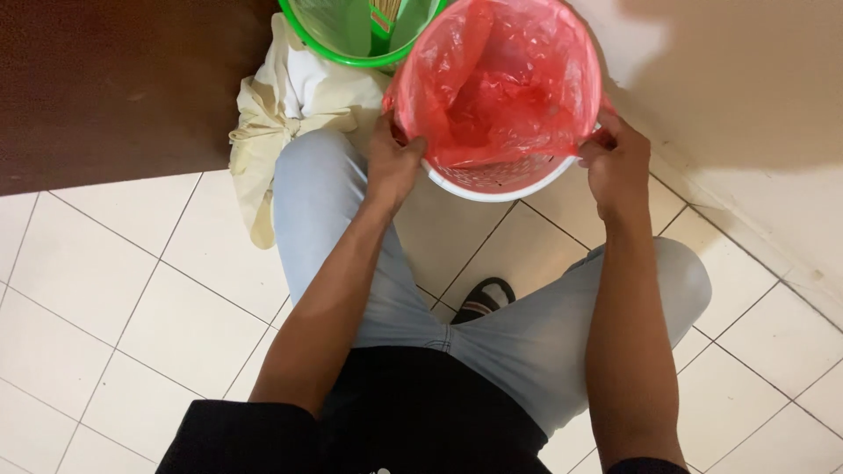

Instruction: Replace a trash bin liner, take out the full bag, and close the curtains in a hotel room.

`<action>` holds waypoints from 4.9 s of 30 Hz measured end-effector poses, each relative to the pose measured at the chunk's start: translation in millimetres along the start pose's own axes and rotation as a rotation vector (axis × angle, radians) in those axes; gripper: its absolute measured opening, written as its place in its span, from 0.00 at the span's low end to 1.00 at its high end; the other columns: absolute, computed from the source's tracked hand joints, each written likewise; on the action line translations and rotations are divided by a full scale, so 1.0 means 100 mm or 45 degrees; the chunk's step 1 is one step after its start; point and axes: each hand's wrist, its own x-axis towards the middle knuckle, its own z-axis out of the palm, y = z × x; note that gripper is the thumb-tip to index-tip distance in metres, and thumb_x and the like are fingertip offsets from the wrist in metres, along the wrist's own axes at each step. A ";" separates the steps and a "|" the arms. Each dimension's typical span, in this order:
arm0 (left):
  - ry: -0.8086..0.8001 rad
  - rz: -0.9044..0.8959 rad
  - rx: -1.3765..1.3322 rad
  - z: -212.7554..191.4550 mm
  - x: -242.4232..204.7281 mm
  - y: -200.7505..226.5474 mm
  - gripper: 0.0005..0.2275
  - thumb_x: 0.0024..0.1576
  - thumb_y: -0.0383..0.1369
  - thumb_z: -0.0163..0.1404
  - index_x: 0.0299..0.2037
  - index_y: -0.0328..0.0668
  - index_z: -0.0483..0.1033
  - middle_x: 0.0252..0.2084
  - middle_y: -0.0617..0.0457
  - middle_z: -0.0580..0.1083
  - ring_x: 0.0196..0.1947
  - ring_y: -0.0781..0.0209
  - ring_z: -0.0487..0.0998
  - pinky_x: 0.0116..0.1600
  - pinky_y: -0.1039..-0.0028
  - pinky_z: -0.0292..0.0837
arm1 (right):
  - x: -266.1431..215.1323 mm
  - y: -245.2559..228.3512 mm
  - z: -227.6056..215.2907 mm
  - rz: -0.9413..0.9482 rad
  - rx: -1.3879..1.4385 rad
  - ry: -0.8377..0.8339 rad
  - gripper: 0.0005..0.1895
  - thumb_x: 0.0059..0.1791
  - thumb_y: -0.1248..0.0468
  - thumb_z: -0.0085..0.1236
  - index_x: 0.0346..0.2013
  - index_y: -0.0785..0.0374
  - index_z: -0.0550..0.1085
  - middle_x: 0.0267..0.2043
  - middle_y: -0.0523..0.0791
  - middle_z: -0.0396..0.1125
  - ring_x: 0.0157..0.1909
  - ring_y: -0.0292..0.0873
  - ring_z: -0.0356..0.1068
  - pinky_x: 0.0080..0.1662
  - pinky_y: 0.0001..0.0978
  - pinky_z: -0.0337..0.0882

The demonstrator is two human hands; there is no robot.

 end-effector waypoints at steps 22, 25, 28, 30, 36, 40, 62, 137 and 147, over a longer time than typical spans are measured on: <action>-0.259 -0.235 -0.121 0.02 -0.17 0.21 0.30 0.56 0.19 0.49 0.68 0.41 0.51 0.46 0.41 0.75 0.25 0.61 0.79 0.26 0.71 0.78 | -0.23 -0.22 0.07 -0.240 -0.908 0.234 0.24 0.46 0.56 0.68 0.53 0.63 0.74 0.36 0.51 0.70 0.37 0.52 0.71 0.41 0.46 0.70; -0.212 -0.161 -0.090 0.02 -0.24 0.19 0.31 0.57 0.19 0.51 0.70 0.40 0.50 0.49 0.40 0.72 0.26 0.60 0.80 0.26 0.71 0.79 | -0.27 -0.22 0.04 -0.369 -0.953 0.293 0.26 0.45 0.57 0.72 0.53 0.64 0.74 0.40 0.51 0.67 0.37 0.51 0.71 0.40 0.46 0.70; -0.187 -0.041 -0.028 0.03 -0.30 0.25 0.32 0.57 0.18 0.52 0.70 0.39 0.50 0.50 0.42 0.71 0.27 0.60 0.81 0.27 0.71 0.80 | -0.25 -0.20 0.01 -0.189 -0.862 0.210 0.22 0.48 0.57 0.69 0.52 0.63 0.73 0.42 0.49 0.67 0.37 0.50 0.70 0.43 0.46 0.70; -0.173 0.029 -0.005 0.03 -0.39 0.32 0.31 0.58 0.18 0.52 0.71 0.39 0.52 0.50 0.43 0.72 0.27 0.61 0.81 0.28 0.72 0.80 | -0.28 -0.19 0.00 -0.071 -0.831 0.159 0.17 0.52 0.56 0.67 0.50 0.61 0.73 0.44 0.47 0.68 0.40 0.49 0.70 0.46 0.45 0.70; -0.060 0.344 0.147 0.10 -0.50 0.14 0.33 0.61 0.21 0.52 0.74 0.36 0.47 0.51 0.42 0.71 0.28 0.62 0.81 0.31 0.75 0.81 | -0.39 -0.35 0.13 -0.674 -0.882 0.295 0.23 0.43 0.65 0.72 0.51 0.63 0.75 0.54 0.53 0.64 0.57 0.57 0.60 0.58 0.50 0.62; 0.027 0.395 0.202 0.20 -0.57 0.03 0.30 0.62 0.22 0.53 0.73 0.32 0.51 0.54 0.40 0.69 0.29 0.61 0.80 0.33 0.74 0.79 | -0.55 -0.63 0.39 -0.876 -0.807 0.068 0.23 0.37 0.68 0.70 0.47 0.63 0.76 0.54 0.51 0.64 0.60 0.57 0.58 0.62 0.54 0.57; -0.063 -0.184 -0.340 0.30 -0.55 0.02 0.18 0.68 0.35 0.42 0.68 0.43 0.63 0.32 0.52 0.76 0.28 0.67 0.80 0.35 0.72 0.83 | -0.84 -0.53 0.32 -0.894 -0.860 -0.248 0.07 0.46 0.70 0.66 0.37 0.60 0.77 0.42 0.43 0.70 0.53 0.48 0.65 0.62 0.47 0.59; -0.237 -0.265 -0.723 0.82 -0.98 -0.59 0.03 0.64 0.21 0.43 0.39 0.36 0.67 0.38 0.46 0.77 0.37 0.60 0.82 0.50 0.68 0.83 | -0.88 0.51 0.68 0.304 0.910 0.564 0.11 0.56 0.67 0.45 0.31 0.68 0.68 0.32 0.47 0.64 0.31 0.40 0.67 0.45 0.48 0.83; -0.135 -0.205 -0.613 0.82 -0.99 -0.69 0.03 0.66 0.24 0.45 0.39 0.36 0.66 0.37 0.48 0.76 0.37 0.63 0.81 0.49 0.70 0.82 | -0.82 0.26 0.81 0.399 0.954 0.508 0.10 0.55 0.63 0.38 0.36 0.67 0.65 0.36 0.50 0.69 0.35 0.48 0.76 0.39 0.49 0.80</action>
